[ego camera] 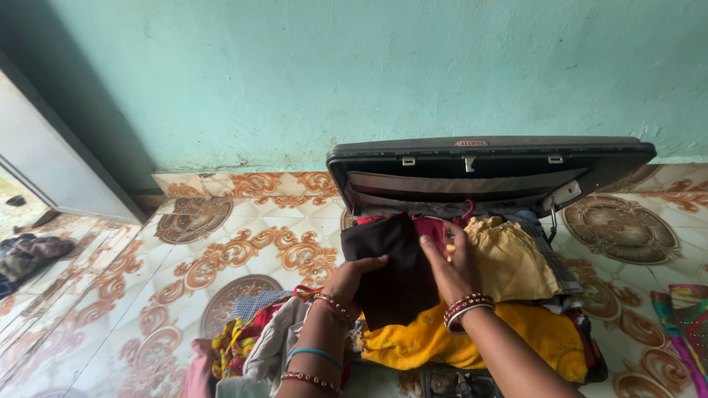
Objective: The person folds and places various garments into an open suitcase on the floor. They handle shirts, pants, and other clothing items one by one, arranging them neatly inside the suitcase.
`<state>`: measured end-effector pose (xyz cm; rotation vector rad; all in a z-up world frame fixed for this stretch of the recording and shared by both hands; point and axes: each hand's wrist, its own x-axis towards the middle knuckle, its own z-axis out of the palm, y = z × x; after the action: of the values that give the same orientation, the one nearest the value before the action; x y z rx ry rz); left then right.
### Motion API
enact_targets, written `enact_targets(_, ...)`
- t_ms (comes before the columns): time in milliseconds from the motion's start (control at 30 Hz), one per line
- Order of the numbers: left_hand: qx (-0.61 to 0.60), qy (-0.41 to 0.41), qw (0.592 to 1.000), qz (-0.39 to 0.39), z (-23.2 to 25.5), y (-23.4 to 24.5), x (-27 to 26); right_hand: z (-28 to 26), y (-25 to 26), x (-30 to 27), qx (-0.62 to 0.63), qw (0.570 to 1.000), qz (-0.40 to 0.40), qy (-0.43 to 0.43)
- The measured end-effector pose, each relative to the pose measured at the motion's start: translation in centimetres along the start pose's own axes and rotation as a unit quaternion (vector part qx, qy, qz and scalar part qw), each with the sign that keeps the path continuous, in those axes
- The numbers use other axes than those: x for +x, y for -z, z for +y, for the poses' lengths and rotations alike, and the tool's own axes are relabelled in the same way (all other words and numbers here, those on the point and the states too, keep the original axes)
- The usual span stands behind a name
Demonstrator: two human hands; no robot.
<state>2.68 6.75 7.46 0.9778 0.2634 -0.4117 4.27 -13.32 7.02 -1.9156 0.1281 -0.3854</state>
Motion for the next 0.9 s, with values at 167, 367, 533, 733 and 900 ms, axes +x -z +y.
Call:
enact_targets(167, -0.014, 0.016, 0.999, -0.029, 2.2, -2.1, 1.3, 3.1, -1.9, 2.8, 0.108, 0.993, -0.048, -0.022)
enact_targets(367, 0.003, -0.081, 0.997, 0.007, 0.7, 1.5, 8.9, 5.1, -4.4, 6.4, 0.008, 0.997, 0.071, 0.010)
enact_targets(533, 0.091, -0.181, 0.970, 0.137, -5.5, 5.3, 12.9, 8.9, -5.7, 3.9, -0.171, 0.985, 0.025, 0.014)
enact_targets(733, 0.280, 0.039, 0.958, 0.041, -2.3, 8.4, 10.9, 10.8, -6.9, 4.4, -0.164, 0.985, 0.045, 0.039)
enact_targets(900, 0.583, -0.027, 0.812, 0.011, -1.9, 7.1, 9.3, 10.0, -6.0, 5.3, -0.151, 0.988, 0.024, -0.034)
